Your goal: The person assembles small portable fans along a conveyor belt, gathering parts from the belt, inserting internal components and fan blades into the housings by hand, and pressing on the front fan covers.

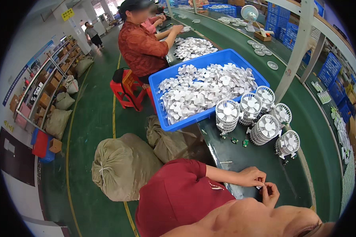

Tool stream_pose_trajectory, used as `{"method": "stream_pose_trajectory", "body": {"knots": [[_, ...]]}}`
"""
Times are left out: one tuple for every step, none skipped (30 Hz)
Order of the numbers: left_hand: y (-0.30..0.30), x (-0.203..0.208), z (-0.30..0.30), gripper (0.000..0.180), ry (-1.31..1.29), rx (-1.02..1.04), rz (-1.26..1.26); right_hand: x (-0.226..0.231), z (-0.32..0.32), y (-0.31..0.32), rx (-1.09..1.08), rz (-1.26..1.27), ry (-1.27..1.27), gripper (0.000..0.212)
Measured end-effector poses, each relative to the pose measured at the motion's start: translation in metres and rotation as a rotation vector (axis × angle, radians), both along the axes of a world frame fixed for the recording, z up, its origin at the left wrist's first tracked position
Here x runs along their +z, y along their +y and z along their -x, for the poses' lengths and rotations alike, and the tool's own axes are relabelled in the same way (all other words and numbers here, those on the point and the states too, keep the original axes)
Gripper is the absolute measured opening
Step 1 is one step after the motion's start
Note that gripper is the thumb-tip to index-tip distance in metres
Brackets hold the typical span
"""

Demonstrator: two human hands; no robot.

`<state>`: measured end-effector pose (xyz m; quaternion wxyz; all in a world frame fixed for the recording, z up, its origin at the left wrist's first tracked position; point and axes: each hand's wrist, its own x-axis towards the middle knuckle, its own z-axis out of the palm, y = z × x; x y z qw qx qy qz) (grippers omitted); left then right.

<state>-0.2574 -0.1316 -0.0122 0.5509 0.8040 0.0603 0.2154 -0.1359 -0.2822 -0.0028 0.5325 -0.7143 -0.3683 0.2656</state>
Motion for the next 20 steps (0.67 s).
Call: {"method": "stream_pose_trajectory", "body": {"knots": [[-0.001,-0.001,-0.002,0.015,0.001,0.002,-0.012,0.002,0.0,-0.001,0.009,-0.013,0.024,0.003],[-0.002,-0.002,-0.005,0.015,0.002,-0.009,-0.014,0.002,-0.002,-0.003,-0.001,-0.015,0.025,0.003],[-0.003,-0.002,-0.008,0.015,0.013,-0.025,-0.005,0.002,-0.005,-0.007,-0.013,0.012,-0.001,0.003],[-0.005,-0.003,-0.012,0.014,0.025,-0.046,0.004,0.002,-0.006,-0.011,-0.03,0.041,-0.027,0.003],[-0.005,-0.004,-0.016,0.014,0.026,-0.072,0.004,0.004,-0.006,-0.012,-0.056,0.042,-0.025,0.003],[-0.005,-0.005,-0.018,0.014,0.016,-0.054,0.05,0.006,-0.006,-0.01,-0.064,0.027,-0.09,0.003],[-0.006,-0.004,-0.021,0.014,0.01,-0.051,0.098,0.008,-0.005,-0.01,-0.087,0.015,-0.154,0.003],[-0.005,-0.003,-0.023,0.014,0.018,-0.063,0.144,0.006,-0.007,-0.009,-0.127,0.023,-0.151,0.003],[-0.004,-0.003,-0.025,0.014,0.022,-0.107,0.151,0.0,-0.011,-0.008,-0.118,0.016,-0.185,0.003],[-0.002,-0.001,-0.028,0.014,0.055,-0.094,0.137,-0.002,-0.015,-0.007,-0.11,0.007,-0.221,0.004],[-0.001,0.002,-0.031,0.014,0.087,-0.08,0.121,-0.001,-0.017,-0.009,-0.155,0.016,-0.221,0.004],[0.0,0.005,-0.033,0.013,0.105,-0.084,0.055,0.001,-0.017,-0.009,-0.127,0.014,-0.191,0.004],[0.001,0.006,-0.036,0.013,0.103,-0.118,0.054,0.004,-0.018,-0.008,-0.09,0.011,-0.162,0.004],[0.002,0.004,-0.039,0.013,0.071,-0.117,-0.022,0.006,-0.017,-0.009,-0.096,-0.002,-0.189,0.003],[0.002,0.004,-0.043,0.012,0.037,-0.112,-0.098,0.007,-0.018,-0.01,-0.121,0.0,-0.191,0.003],[0.001,0.004,-0.045,0.012,0.028,-0.111,-0.145,0.008,-0.018,-0.011,-0.127,0.013,-0.23,0.003],[0.001,0.005,-0.048,0.012,0.026,-0.129,-0.146,0.009,-0.019,-0.013,-0.129,0.027,-0.269,0.003],[0.0,0.006,-0.049,0.012,0.036,-0.139,-0.203,0.008,-0.019,-0.014,-0.142,0.027,-0.272,0.003],[0.0,0.008,-0.051,0.012,0.047,-0.147,-0.26,0.007,-0.019,-0.015,-0.173,0.032,-0.235,0.002],[-0.001,0.008,-0.054,0.012,0.043,-0.156,-0.263,0.007,-0.019,-0.016,-0.203,0.036,-0.198,0.003]]}}
